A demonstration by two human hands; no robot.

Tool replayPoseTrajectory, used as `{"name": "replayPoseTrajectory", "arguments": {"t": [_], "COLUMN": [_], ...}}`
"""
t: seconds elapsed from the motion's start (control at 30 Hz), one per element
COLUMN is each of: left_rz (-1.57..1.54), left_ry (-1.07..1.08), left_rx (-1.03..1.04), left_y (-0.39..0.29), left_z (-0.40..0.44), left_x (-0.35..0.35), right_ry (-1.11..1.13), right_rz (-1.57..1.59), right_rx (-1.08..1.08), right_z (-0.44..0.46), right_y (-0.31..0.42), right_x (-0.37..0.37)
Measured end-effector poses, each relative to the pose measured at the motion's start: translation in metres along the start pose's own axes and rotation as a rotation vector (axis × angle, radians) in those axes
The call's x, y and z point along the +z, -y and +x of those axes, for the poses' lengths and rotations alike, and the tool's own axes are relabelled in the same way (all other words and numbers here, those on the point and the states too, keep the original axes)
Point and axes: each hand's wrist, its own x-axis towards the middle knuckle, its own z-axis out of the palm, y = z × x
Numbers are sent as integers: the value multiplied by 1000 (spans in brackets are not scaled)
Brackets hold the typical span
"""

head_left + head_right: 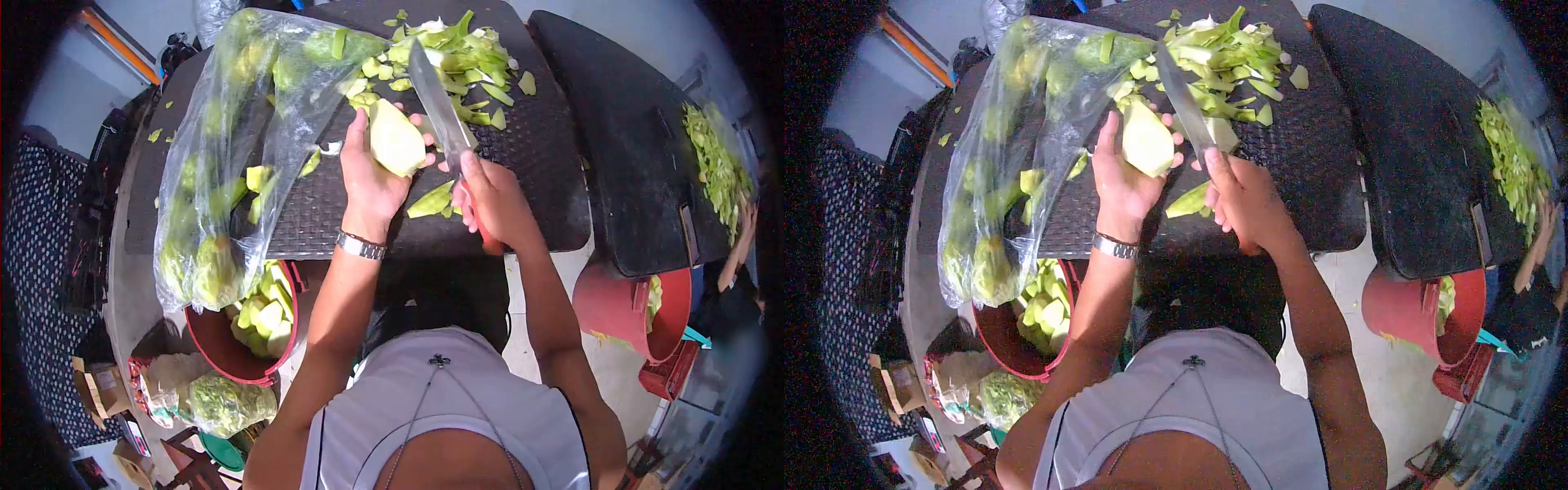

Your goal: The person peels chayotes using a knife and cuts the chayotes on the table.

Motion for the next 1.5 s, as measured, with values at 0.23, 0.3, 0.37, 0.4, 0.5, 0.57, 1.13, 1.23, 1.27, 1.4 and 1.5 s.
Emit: {"name": "replayPoseTrajectory", "arguments": {"t": [0.23,0.3,0.37,0.4,0.5,0.57,1.13,1.23,1.27,1.4,1.5], "left_rz": [-32,32,77,107,175,205,276,332,352,362,407], "left_ry": [-262,-226,-310,-309,-306,-325,-244,-232,-223,-185,-218], "left_rx": [181,172,232,251,272,281,194,152,139,123,138], "left_y": [10,12,14,14,15,16,32,40,44,52,61], "left_z": [1,-1,0,-2,-3,-4,-25,-26,-26,-30,-34], "left_x": [6,6,9,10,8,8,32,28,24,15,13], "right_ry": [71,75,-11,-34,-49,-48,-13,-7,-7,-2,-11], "right_rz": [-33,-57,-122,-136,-148,-160,-138,-89,-97,-83,-90], "right_rx": [-47,-46,-108,-101,-104,-105,-164,-136,-145,-136,-150], "right_z": [-43,-53,-56,-57,-58,-57,-49,-47,-45,-42,-39], "right_y": [-4,2,-3,-5,-8,-9,-24,-20,-21,-22,-21], "right_x": [11,13,19,20,21,21,25,24,24,21,20]}}
